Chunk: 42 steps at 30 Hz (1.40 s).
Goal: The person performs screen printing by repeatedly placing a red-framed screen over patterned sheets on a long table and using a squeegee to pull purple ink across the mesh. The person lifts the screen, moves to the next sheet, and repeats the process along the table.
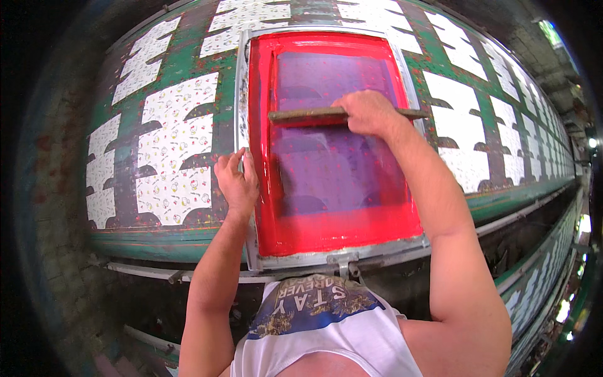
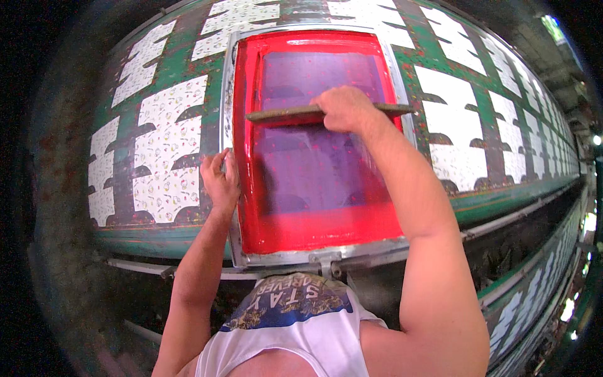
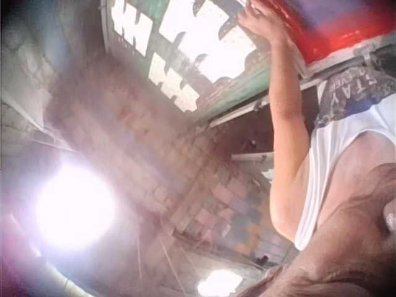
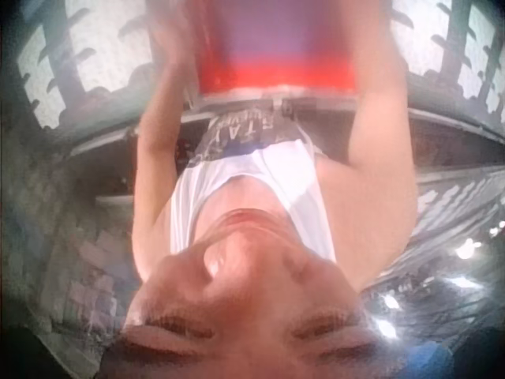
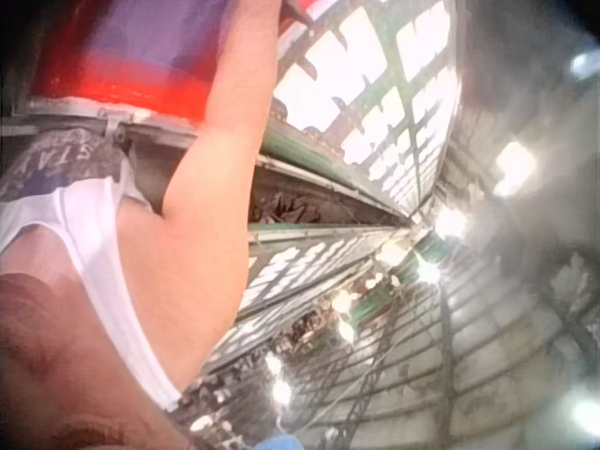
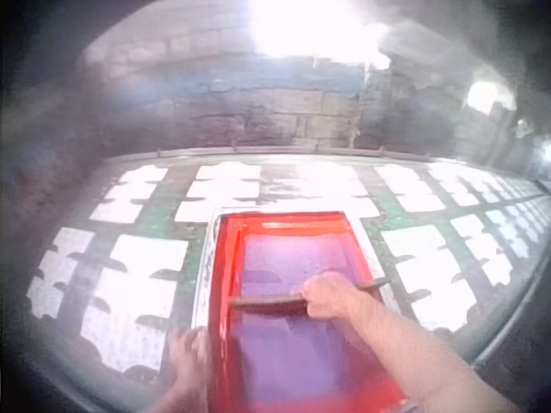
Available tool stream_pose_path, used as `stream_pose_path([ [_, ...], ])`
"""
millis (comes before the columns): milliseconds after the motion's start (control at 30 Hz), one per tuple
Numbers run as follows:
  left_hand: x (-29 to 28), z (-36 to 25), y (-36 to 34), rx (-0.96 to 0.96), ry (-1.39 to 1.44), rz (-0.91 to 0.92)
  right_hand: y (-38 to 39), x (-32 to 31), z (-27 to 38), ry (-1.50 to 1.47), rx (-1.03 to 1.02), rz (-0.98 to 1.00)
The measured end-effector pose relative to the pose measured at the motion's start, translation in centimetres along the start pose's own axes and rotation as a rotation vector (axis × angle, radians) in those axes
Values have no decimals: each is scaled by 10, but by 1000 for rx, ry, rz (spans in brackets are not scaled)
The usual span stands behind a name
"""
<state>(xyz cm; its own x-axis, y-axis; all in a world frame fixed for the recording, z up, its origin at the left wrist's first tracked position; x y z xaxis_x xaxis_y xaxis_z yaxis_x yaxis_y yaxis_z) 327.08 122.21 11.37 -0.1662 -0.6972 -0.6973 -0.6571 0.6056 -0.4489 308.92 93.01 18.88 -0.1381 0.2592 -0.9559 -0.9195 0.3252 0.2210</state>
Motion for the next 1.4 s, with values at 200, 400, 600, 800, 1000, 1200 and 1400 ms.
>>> stream_pose_path([
  [200,2,9,2,-31,30,39,101,33,80,-53,70,-18],
  [400,4,11,3,5,-1,40,192,66,156,-60,101,-27],
  [600,3,10,3,-26,-36,45,239,83,194,-15,32,-106],
  [800,6,10,3,-5,-94,40,268,101,199,-89,-34,36],
  [1000,9,10,3,8,-151,51,305,93,144,-458,-199,52],
  [1200,7,3,5,-70,-189,48,417,90,-67,-58,472,79],
  [1400,13,6,2,-107,-195,82,471,142,-190,-158,861,298],
])
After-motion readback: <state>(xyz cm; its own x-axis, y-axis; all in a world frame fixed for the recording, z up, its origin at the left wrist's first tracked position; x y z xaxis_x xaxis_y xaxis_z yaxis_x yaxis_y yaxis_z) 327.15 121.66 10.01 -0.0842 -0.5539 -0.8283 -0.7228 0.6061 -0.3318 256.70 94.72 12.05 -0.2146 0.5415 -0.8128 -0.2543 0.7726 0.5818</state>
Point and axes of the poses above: each hand's wrist, its own y-axis away from the middle knuckle, its own x-axis out of the palm, z = x × y, the point moved 7 cm from there along -y, towards the middle knuckle, and after that the axes turned 3 degrees about z, right-handed, at the moved point
